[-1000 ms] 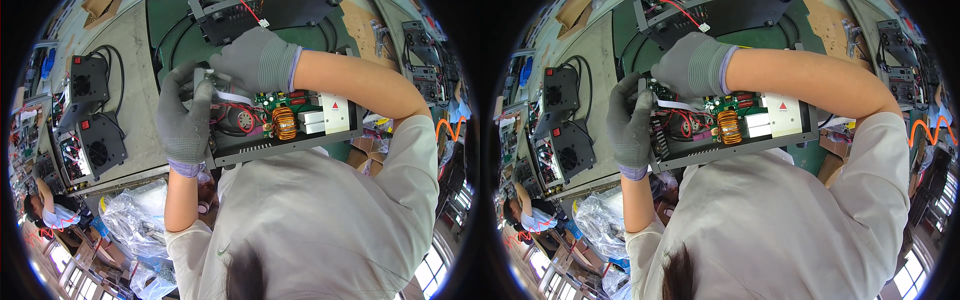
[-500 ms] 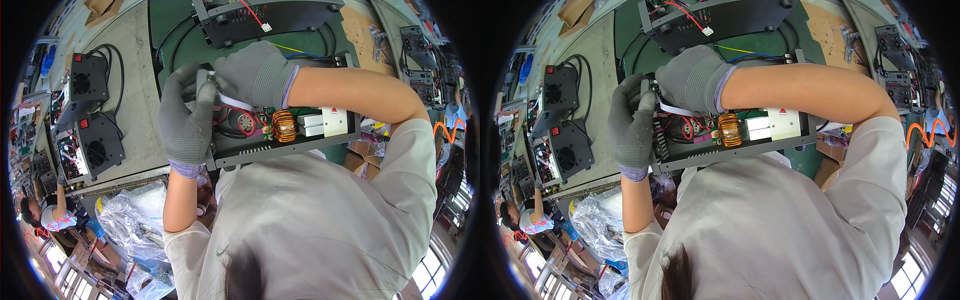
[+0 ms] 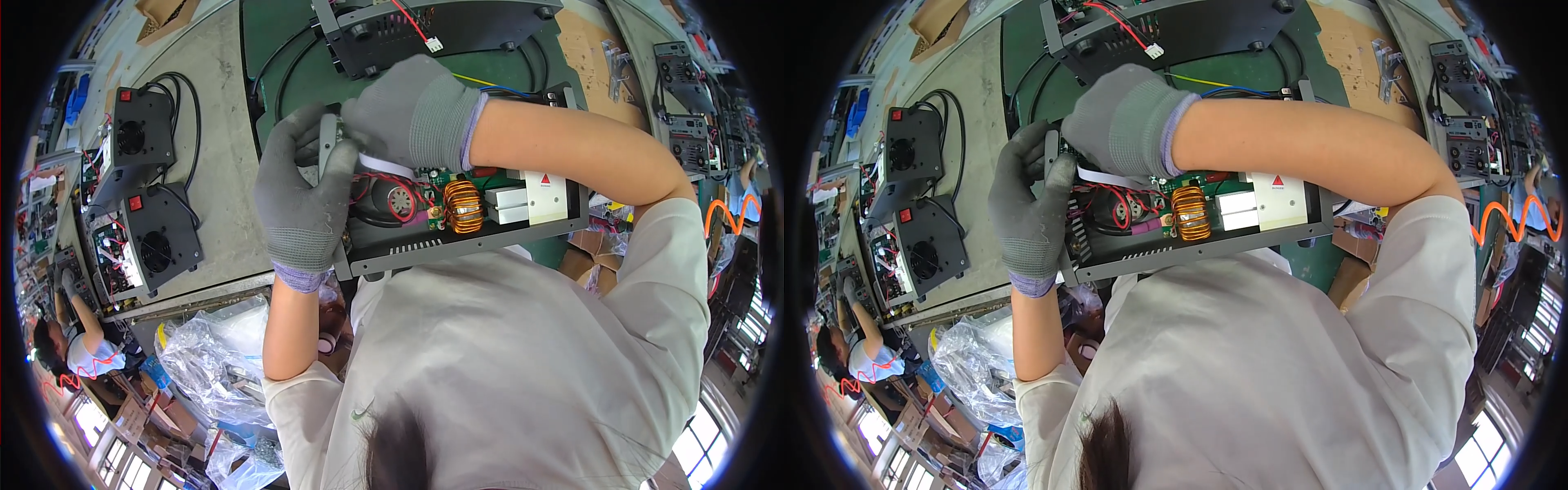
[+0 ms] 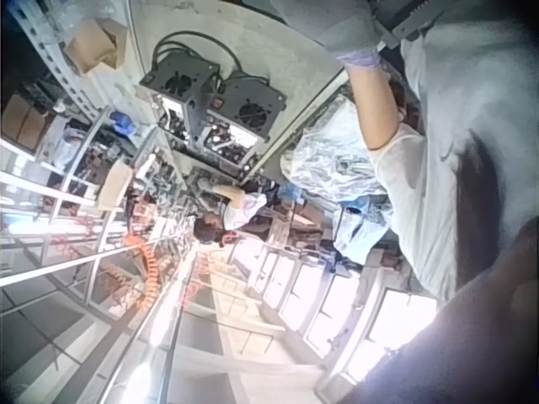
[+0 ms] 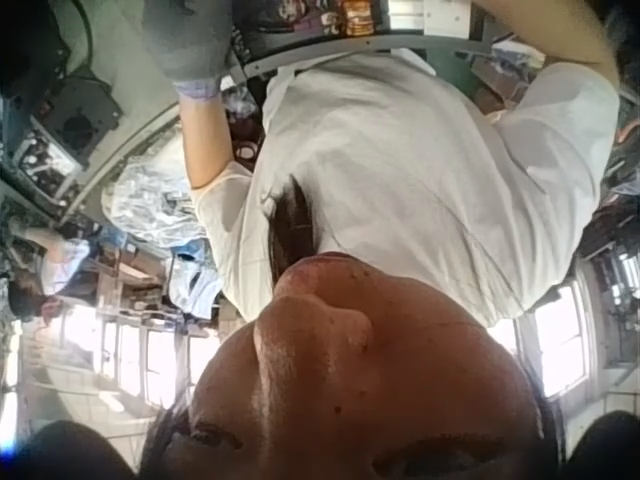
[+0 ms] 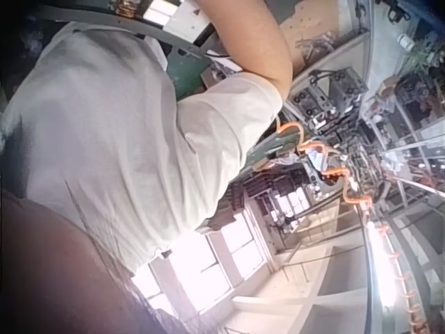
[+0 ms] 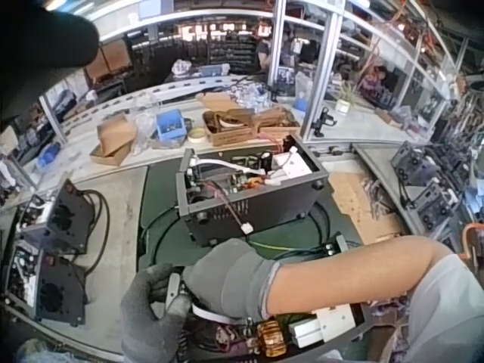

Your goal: Assembling and wiring electrical components inside a metal chassis using a power screwdriver.

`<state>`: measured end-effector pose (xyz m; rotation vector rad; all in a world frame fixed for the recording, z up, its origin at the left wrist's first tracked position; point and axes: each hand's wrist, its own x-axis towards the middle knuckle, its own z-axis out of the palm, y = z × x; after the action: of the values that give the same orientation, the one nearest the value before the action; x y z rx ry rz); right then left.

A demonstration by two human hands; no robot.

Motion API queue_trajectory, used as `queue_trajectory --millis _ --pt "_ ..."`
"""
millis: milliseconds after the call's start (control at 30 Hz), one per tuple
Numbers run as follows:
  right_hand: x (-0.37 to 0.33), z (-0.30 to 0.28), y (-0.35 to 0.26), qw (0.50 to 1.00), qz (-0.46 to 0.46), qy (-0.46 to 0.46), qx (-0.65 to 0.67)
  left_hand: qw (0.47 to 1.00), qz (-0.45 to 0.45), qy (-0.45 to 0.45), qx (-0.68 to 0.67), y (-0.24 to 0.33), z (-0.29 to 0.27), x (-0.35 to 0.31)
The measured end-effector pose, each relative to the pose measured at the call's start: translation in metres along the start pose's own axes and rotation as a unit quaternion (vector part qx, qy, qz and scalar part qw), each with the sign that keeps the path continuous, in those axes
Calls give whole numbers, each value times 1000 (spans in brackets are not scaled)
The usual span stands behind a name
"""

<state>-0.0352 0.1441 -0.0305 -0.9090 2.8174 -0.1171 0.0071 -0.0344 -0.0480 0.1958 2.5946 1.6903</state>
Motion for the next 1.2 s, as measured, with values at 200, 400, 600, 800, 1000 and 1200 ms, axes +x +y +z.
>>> queue_trajectory --millis 200,400,600,800,1000,1200 --pt "3 -6 1 998 4 -25 -50 998 -16 -18 -60 -4 -1 0" --pt "-20 -37 28 997 32 43 52 980 -50 -122 -151 -49 -2 48" --pt "-72 -52 68 974 90 189 87 862 -62 -284 -415 -83 23 77" --pt "-130 -42 99 931 182 275 157 880 -140 -254 -377 -75 21 80" --pt "-132 -11 109 971 154 173 64 909 -94 -300 -275 -58 12 83" --pt "-91 -30 103 961 190 -202 21 956 111 -246 114 28 19 82"
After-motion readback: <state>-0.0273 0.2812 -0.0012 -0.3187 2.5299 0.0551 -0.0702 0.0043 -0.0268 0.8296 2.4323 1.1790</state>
